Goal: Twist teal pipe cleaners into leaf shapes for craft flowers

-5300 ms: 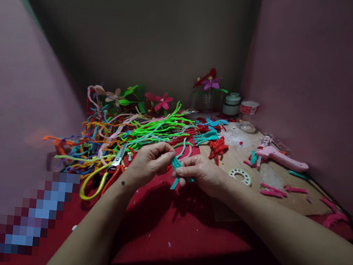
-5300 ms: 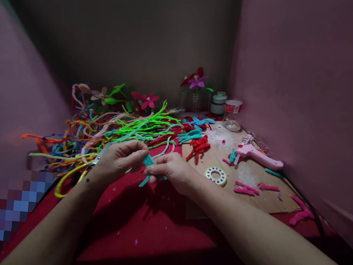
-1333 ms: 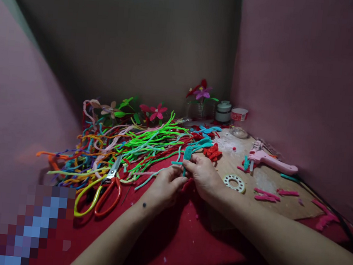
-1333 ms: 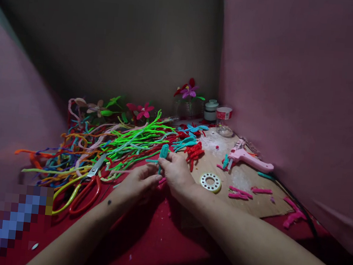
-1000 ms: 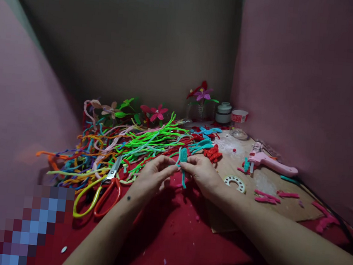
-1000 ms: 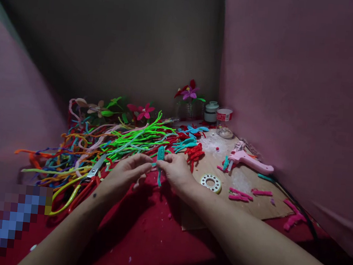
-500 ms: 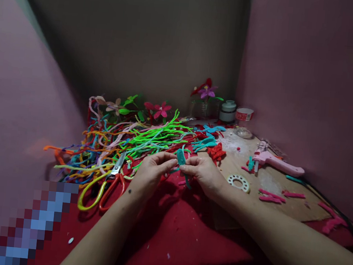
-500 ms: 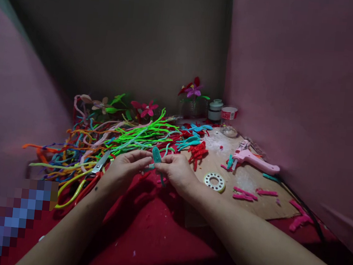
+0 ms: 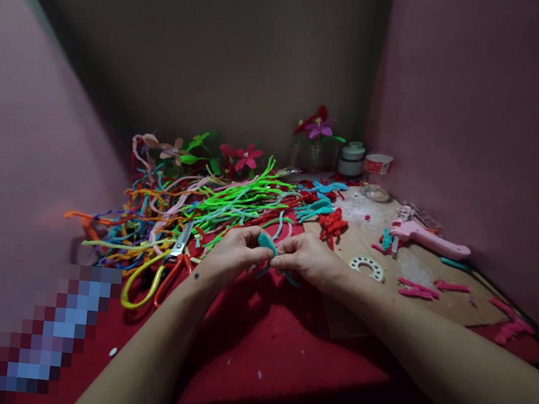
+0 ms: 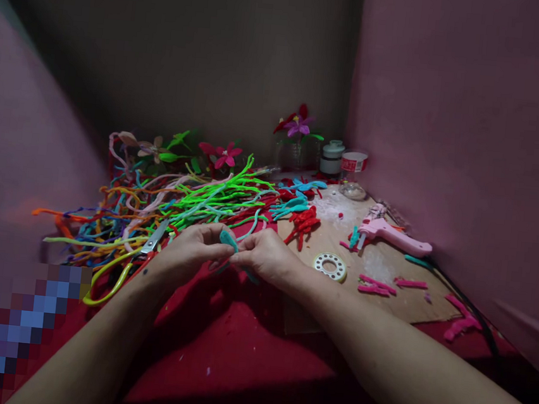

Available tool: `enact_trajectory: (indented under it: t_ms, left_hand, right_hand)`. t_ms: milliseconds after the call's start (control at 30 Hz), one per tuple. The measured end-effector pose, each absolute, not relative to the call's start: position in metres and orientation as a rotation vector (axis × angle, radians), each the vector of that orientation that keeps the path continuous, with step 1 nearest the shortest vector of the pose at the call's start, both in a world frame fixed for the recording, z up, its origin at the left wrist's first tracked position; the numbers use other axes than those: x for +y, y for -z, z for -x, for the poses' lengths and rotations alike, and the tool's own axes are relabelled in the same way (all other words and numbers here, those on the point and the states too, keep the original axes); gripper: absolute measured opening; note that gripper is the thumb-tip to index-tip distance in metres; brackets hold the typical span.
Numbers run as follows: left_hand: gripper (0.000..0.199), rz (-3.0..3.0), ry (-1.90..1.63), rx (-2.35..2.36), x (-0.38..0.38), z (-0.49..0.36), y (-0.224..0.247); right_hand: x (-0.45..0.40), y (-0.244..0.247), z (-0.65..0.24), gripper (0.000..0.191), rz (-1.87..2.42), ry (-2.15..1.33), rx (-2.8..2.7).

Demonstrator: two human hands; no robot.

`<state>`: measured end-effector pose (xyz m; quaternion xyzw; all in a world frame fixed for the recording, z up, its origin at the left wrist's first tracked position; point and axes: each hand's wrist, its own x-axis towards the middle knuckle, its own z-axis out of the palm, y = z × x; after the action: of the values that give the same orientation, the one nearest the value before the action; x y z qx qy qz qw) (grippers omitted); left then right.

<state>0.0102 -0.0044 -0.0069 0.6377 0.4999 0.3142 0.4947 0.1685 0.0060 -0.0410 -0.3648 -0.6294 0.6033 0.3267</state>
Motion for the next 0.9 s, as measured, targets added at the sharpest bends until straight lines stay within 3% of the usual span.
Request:
enact_trajectory:
  t_ms: [300,900]
  left_hand:
    - [0.015,-1.438,-0.556,1.012,-0.008,0.0,0.005]
    - [0.01,-1.357,-0.669,1.114,-0.007,-0.011,0.01]
  right_hand:
    - [0.003,0.031,-0.172,0.013,0.932,-1.621,-1.834]
    - [0.006,0.036,-0.172,0.008,0.987,-1.624,-1.829]
